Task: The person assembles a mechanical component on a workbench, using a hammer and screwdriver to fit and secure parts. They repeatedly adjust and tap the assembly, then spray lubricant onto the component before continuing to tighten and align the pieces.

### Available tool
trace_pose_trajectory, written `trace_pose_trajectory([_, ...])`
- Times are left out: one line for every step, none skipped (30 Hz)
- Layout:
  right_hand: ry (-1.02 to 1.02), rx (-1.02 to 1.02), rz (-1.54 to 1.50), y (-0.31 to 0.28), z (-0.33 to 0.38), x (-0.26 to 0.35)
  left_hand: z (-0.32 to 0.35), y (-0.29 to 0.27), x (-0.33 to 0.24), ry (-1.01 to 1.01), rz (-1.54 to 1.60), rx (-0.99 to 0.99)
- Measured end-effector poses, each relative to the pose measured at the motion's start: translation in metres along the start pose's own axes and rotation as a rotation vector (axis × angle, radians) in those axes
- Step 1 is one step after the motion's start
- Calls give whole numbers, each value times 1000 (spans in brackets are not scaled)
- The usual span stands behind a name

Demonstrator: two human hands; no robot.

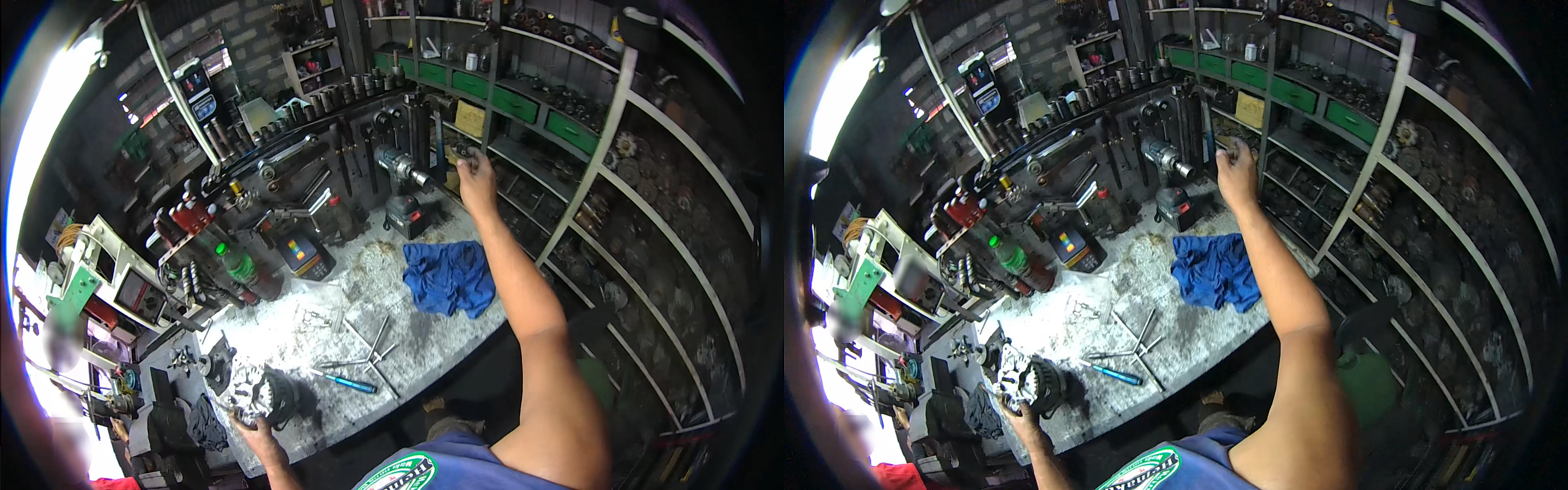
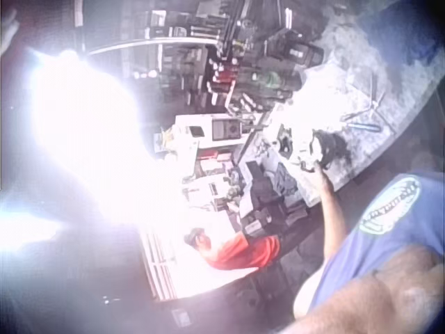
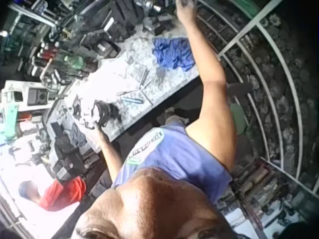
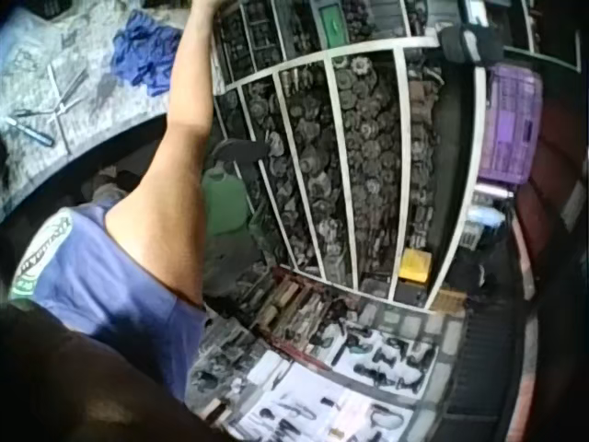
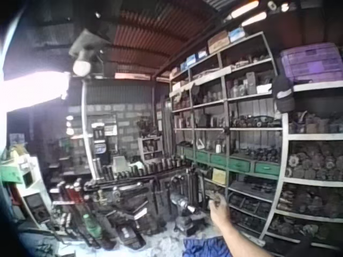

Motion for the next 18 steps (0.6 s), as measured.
trace_pose_trajectory([31,69,46,16,-20,-28,-2,4,2,-15,51,-16])
trace_pose_trajectory([11,67,126,30,-37,-51,-2,4,6,-92,62,-66])
trace_pose_trajectory([-11,66,207,45,-53,-71,-2,6,4,-56,58,-12])
trace_pose_trajectory([-15,72,288,59,-66,-90,-1,7,4,-80,67,34])
trace_pose_trajectory([75,128,259,71,-80,-113,1,8,3,-64,74,59])
trace_pose_trajectory([66,113,308,83,-90,-127,4,6,-1,-72,54,92])
trace_pose_trajectory([84,138,315,91,-99,-141,6,6,0,-120,64,82])
trace_pose_trajectory([112,155,322,99,-107,-153,8,6,0,-161,91,74])
trace_pose_trajectory([101,170,314,106,-112,-161,10,6,-2,-156,88,63])
trace_pose_trajectory([83,179,305,111,-118,-166,12,6,-3,-150,88,54])
trace_pose_trajectory([94,207,304,117,-123,-171,13,9,-4,-127,106,79])
trace_pose_trajectory([78,216,326,121,-127,-174,13,9,-2,-131,78,57])
trace_pose_trajectory([93,245,357,123,-129,-176,12,8,-1,-119,69,70])
trace_pose_trajectory([124,269,397,127,-130,-179,10,8,1,-88,84,95])
trace_pose_trajectory([70,257,430,127,-131,-177,9,6,5,-66,140,117])
trace_pose_trajectory([43,215,429,126,-132,-176,5,0,14,-120,117,60])
trace_pose_trajectory([16,160,420,122,-133,-176,1,-6,23,-152,116,20])
trace_pose_trajectory([42,139,404,121,-132,-179,-1,-15,31,-183,108,-31])
Point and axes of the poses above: each hand's wrist, its own z-axis away from the middle knuckle, its own y-axis out of the palm, x = y × z, the point moved 5 cm from there along -z, towards the middle knuckle, and after that the axes turned 14 degrees about -y, right-handed, at the moved point
